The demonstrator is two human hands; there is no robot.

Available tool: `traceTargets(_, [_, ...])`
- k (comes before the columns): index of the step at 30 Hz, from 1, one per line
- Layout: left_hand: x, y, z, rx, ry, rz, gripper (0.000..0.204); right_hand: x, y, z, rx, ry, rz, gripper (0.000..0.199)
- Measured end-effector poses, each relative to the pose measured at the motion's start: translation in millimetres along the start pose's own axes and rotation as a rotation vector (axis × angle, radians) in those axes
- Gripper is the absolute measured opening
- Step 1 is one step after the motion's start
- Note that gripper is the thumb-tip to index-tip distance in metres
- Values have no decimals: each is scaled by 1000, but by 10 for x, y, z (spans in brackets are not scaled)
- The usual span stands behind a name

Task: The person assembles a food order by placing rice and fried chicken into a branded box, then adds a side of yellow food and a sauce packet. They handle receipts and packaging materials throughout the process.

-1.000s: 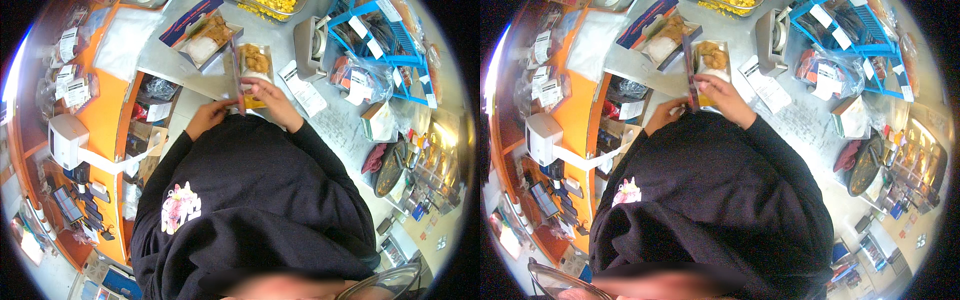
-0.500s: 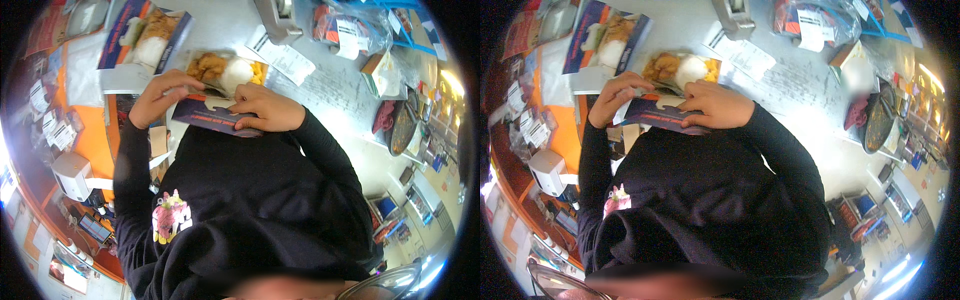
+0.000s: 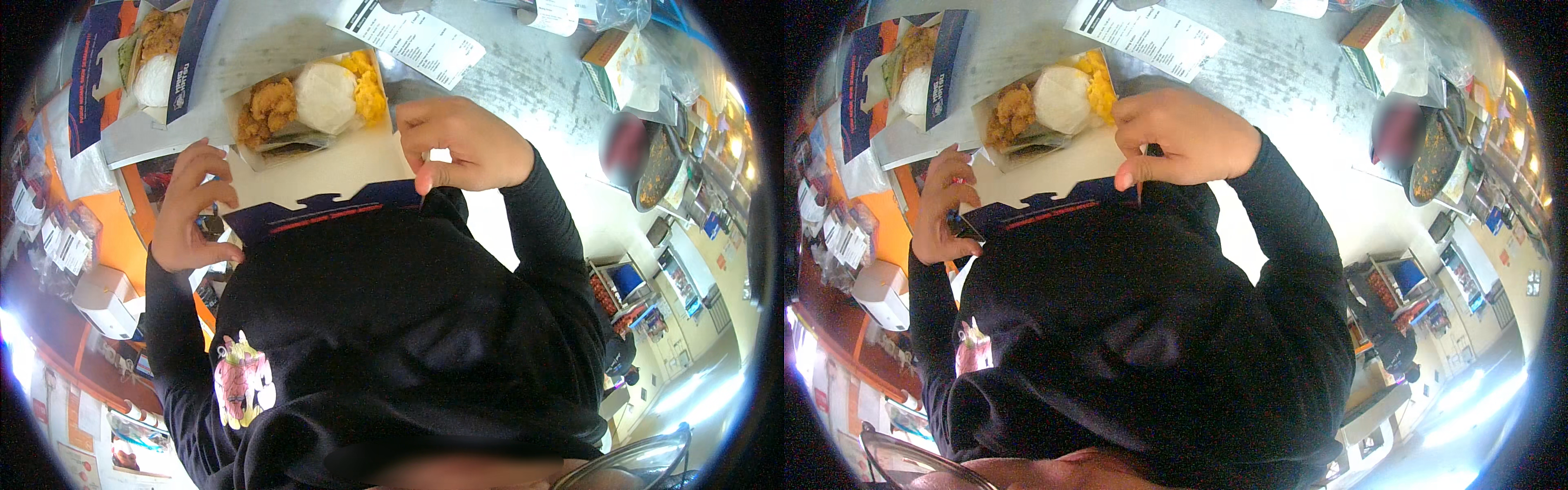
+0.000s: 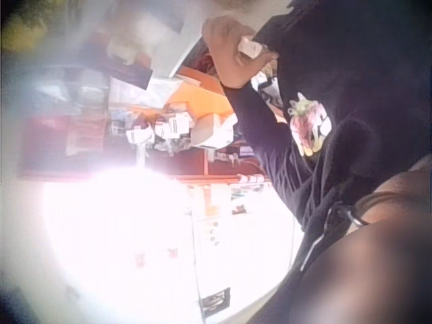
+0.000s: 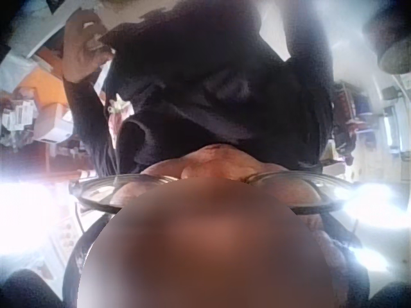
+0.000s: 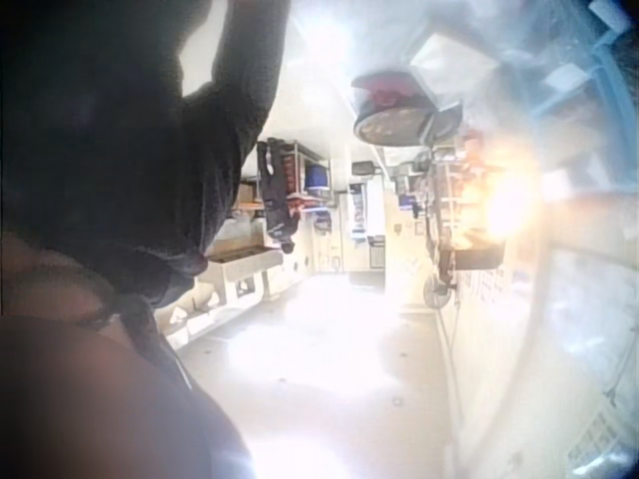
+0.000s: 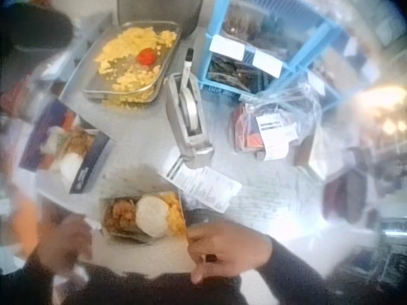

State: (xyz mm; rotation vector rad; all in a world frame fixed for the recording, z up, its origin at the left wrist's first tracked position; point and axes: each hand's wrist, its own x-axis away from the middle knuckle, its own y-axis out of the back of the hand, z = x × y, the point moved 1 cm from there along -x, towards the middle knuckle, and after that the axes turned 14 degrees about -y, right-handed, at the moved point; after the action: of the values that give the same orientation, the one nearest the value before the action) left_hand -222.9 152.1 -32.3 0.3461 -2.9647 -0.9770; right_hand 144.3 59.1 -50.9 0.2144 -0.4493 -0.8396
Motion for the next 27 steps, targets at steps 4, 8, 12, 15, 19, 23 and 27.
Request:
traceTargets(4, [149, -179, 28, 24, 87, -202, 75, -24, -240, -67, -367, 8, -9, 54])
traceTargets(8, [107, -378, 222, 126, 225, -508, 81, -144, -599, -182, -532, -72, 195, 108])
traceTargets(12, [-186, -476, 578, 212, 284, -685, 84, -56, -626, -304, -746, -32, -328, 83])
traceTargets(15, [-451, -555, 801, 109, 149, -833, 62, -48, -673, -313, -779, -165, -560, 64])
traceTargets(19, [-581, -571, 984, 278, 421, -833, 41, -240, -837, -414, -948, -495, -846, 43])
traceTargets(23, [-691, -547, 1030, 239, 498, -802, 45, -425, -910, -491, -878, -669, -941, 41])
traceTargets(27, [-747, -555, 1042, -32, 536, -716, 55, -373, -963, -544, -925, -594, -845, 50])
